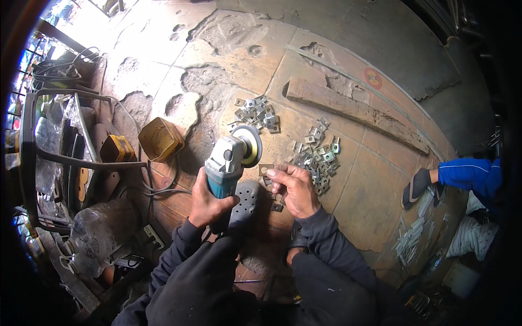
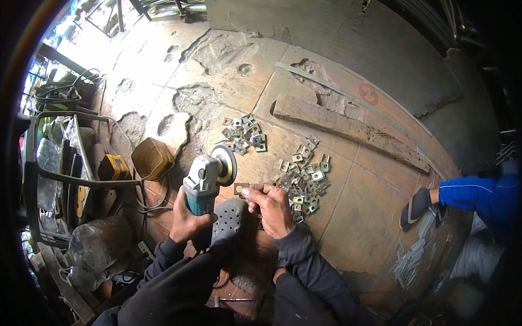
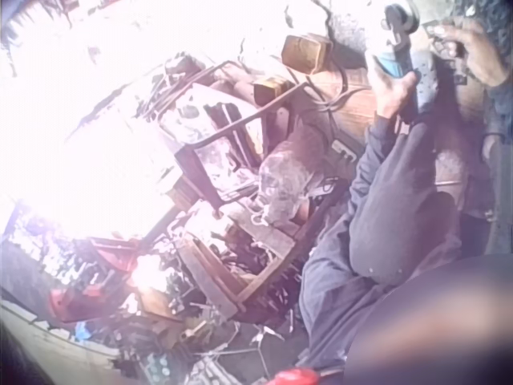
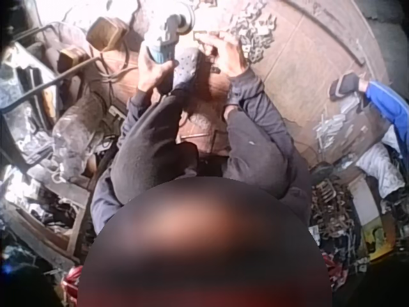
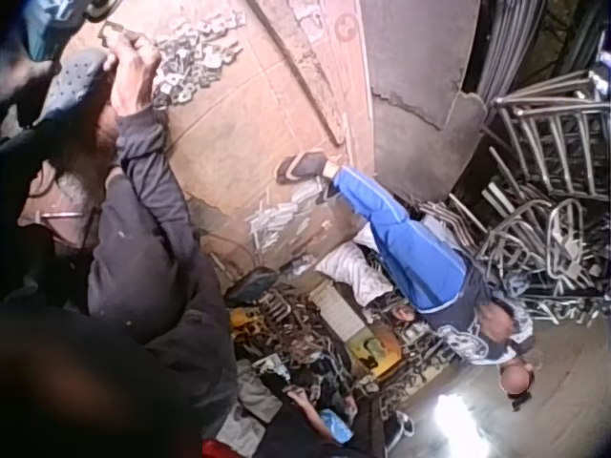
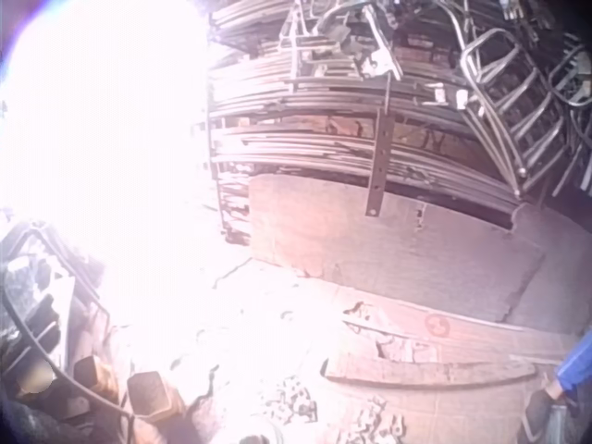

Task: The person sits on the floor and uses an angle grinder to smooth the edges of small metal brackets. They pick up each bracket, grind its edges, and place it back on the floor. Another person walks through the scene briefly.

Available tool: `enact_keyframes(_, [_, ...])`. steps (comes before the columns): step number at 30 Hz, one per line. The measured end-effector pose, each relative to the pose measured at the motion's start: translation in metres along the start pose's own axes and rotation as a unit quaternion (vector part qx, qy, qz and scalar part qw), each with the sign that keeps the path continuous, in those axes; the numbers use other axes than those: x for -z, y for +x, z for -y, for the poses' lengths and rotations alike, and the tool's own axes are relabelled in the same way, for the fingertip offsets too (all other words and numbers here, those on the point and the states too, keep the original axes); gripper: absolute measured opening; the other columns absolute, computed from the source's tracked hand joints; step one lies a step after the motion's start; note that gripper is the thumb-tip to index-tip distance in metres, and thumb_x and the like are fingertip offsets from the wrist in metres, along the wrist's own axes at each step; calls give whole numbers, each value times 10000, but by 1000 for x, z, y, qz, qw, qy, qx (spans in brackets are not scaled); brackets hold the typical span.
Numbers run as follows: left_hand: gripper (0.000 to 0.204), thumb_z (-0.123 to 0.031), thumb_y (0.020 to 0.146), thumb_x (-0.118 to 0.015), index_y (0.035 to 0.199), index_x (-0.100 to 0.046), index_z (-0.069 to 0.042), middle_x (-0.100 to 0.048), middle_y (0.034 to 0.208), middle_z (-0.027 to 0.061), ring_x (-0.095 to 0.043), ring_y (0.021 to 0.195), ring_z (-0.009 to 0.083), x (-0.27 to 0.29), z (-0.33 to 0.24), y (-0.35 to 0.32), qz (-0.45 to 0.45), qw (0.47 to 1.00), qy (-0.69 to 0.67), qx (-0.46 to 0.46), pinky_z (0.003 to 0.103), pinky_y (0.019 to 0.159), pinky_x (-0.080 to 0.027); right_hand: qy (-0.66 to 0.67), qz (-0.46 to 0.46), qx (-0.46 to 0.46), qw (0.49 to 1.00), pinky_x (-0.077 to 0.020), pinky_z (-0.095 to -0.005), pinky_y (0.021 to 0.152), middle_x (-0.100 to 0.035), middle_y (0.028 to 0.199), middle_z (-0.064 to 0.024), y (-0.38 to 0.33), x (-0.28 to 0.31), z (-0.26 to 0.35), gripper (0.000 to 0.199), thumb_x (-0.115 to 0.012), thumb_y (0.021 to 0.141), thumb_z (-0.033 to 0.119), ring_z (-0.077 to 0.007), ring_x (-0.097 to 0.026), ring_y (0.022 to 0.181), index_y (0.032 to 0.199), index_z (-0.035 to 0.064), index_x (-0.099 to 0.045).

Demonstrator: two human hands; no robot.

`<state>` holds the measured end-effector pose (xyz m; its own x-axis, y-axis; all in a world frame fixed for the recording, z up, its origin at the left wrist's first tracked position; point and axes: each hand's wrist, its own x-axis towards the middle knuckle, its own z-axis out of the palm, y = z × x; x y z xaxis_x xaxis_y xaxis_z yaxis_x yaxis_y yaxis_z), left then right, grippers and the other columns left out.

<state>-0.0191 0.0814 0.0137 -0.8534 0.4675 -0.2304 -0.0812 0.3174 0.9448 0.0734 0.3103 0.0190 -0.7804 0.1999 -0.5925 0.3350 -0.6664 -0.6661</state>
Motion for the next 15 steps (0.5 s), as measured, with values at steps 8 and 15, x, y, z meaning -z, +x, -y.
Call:
enact_keyframes(8, [814, -138, 629, -912, 1333, -533, 12, -650, 1187, 111, -634, 1092, 219, 6, 2, -5, 13, 999, -38, 4, 371, 1006, -514, -63, 0, 48, 997, -501, -246, 642, -698, 828, -32, 4, -5, -3, 100, -764, 967, 68, -83, -594, 677, 996, -19, -724])
enact_keyframes(15, [817, -150, 630, -915, 1336, -543, 23, -654, 1200, 113, -634, 1105, 217, 10, 5, -3, -8, 999, -22, 27, 366, 1019, -509, -58, -19, 31, 998, -471, -217, 610, -663, 792, 16, 6, 3, -10, 166, -790, 968, 126, -48, -563, 660, 1019, -22, -734])
